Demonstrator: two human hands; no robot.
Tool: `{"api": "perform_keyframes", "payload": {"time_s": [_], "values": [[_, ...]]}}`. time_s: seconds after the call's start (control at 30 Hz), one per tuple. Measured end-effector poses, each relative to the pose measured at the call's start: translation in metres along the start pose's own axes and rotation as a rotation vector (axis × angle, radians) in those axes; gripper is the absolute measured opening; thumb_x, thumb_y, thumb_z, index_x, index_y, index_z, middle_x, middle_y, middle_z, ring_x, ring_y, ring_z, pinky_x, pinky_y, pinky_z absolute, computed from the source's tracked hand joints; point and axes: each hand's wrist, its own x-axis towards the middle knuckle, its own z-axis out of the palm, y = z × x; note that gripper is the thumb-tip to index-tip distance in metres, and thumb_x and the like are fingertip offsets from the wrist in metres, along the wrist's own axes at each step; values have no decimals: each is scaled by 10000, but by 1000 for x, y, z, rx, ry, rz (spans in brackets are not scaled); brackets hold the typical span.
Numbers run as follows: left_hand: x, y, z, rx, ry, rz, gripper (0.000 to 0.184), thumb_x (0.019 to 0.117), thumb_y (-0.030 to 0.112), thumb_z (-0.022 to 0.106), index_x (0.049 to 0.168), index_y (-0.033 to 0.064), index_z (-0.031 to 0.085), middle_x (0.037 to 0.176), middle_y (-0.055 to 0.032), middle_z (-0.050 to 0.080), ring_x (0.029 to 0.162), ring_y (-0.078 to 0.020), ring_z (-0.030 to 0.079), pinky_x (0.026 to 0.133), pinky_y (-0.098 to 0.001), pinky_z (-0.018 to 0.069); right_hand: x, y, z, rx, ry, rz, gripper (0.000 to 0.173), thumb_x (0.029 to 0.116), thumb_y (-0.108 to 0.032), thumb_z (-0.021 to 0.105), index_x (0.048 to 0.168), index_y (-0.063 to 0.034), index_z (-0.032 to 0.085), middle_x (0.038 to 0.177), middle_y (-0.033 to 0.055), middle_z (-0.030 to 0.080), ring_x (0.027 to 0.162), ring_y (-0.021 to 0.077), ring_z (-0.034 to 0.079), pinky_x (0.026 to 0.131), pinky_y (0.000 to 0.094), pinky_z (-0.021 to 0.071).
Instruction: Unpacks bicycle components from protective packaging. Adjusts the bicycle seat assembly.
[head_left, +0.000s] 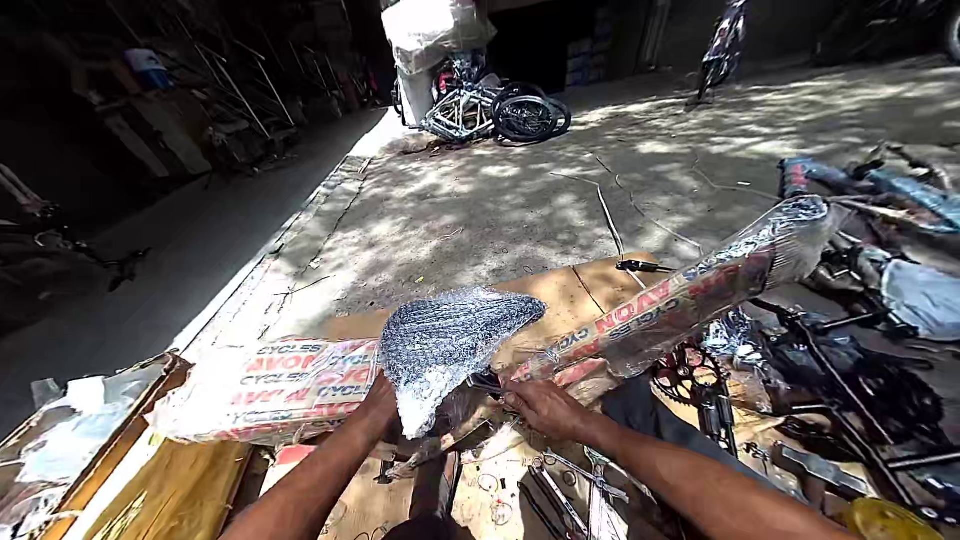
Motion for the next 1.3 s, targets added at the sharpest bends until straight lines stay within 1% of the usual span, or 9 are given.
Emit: {"api": "perform_keyframes", "payload": {"time_s": [0.13,0.37,0.6,0.77,0.87,1.0,1.1,1.23,1.3], "values": [[-1,-10,11,49,24,59,431,1031,140,568,1381,-110,538,1440,-272,538,1424,-359,436,1234,-448,232,-14,-41,-82,-241,-238,-55,442,1113,-413,352,1044,-98,655,751,85,626,751,263,665,714,478,536],[2,-24,18,181,2,112,390,1035,64,531,1362,-149,536,1457,-319,501,1447,-420,393,1243,-487,191,37,-120,-174,-550,-529,-57,211,1027,-253,611,1057,-74,717,825,103,659,798,280,662,705,503,520],[2,-37,30,83,267,275,288,988,26,507,1183,-144,636,1212,-273,669,1193,-333,624,1074,-385,428,-5,-29,-126,-505,-167,-339,282,1084,-359,420,988,-173,610,662,-33,542,574,143,586,503,348,469],[0,-23,21,194,114,151,375,1045,56,486,1353,-152,536,1408,-317,549,1398,-411,462,1212,-444,268,-1,18,7,-336,252,-226,278,1035,-280,461,1013,-66,638,770,78,647,634,253,675,528,456,561],[7,-20,16,172,115,127,398,1042,35,492,1382,-171,495,1446,-347,496,1437,-440,405,1229,-475,232,15,17,40,-157,264,-93,342,1085,-321,396,1090,-61,618,788,107,668,703,293,702,614,507,579],[-1,-12,13,198,74,129,409,1022,66,558,1356,-166,524,1423,-340,520,1420,-435,424,1221,-482,241,-13,-3,-11,-120,5,-137,423,1120,-384,328,1224,-84,607,745,91,653,703,275,689,671,490,565],[-10,-4,14,315,-44,81,482,996,131,624,1381,-138,517,1452,-317,501,1442,-425,395,1229,-503,213,-31,-29,-76,-302,-184,-189,378,1116,-371,355,1170,-116,629,697,54,613,668,245,655,641,457,535],[-6,-23,26,158,115,170,366,1014,35,556,1331,-148,547,1395,-324,541,1392,-431,451,1203,-502,271,-1,-107,-147,-549,-404,-54,234,1058,-271,532,944,-102,648,703,62,574,703,262,629,620,475,499],[-2,-25,25,131,133,185,353,1013,16,554,1322,-154,550,1388,-333,542,1385,-445,453,1199,-513,274,25,-129,-168,-615,-480,-66,169,1014,-211,607,965,-75,695,756,88,611,757,283,640,654,501,495]]}}
